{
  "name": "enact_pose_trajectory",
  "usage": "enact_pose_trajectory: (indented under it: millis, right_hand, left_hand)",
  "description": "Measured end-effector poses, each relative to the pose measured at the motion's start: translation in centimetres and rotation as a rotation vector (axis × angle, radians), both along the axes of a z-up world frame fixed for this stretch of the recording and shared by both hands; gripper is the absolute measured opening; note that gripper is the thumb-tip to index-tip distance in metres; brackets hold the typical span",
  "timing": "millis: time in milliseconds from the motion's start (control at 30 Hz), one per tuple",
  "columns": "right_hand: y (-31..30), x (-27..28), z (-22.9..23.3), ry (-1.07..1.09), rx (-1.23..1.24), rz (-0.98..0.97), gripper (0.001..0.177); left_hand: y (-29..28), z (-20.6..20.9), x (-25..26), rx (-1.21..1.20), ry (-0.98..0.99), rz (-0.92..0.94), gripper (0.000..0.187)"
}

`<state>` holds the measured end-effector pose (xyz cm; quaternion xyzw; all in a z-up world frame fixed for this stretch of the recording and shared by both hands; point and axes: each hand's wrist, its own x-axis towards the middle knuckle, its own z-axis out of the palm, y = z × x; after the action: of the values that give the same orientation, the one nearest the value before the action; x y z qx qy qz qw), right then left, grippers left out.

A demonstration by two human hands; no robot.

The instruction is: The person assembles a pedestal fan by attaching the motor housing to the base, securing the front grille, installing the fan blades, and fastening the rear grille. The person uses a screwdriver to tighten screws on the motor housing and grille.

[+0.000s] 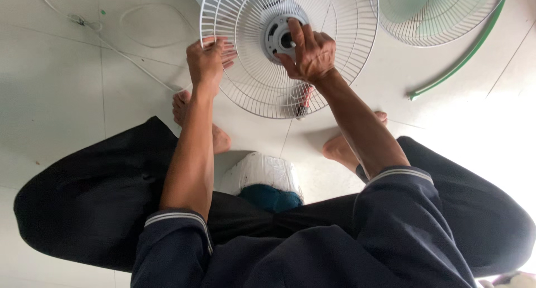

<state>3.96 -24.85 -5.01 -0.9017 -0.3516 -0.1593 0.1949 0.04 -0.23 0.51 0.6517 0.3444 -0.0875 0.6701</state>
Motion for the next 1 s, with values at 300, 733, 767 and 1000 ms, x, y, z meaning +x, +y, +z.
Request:
enact_pose_trajectory:
  millis: [300,733,767,1000]
  right_hand:
    - [0.7,-1.0,-0.3,0.005,0.045,-0.114,0.073]
    - [1.4,-1.4,-1.4,-0.001,0.062,-0.192,0.068]
    - [1.4,-1.4,-1.4,0.000,0.063,-0.197,0.068]
    - [1.7,-1.5,-1.1,-0.009,0.064,-0.211,0.072]
  left_hand:
    - [-0.1,0.0,0.0,-0.002,0.002,0.016,0.015]
    - [-0.1,0.0,-0.1,0.035,-0.032,-0.013,0.016]
    - [-0.2,0.0,-0.1,0.029,-0.029,-0.006,0.016]
    - [-0.1,0.1,-0.1,0.040,-0.018,-0.001,0.017]
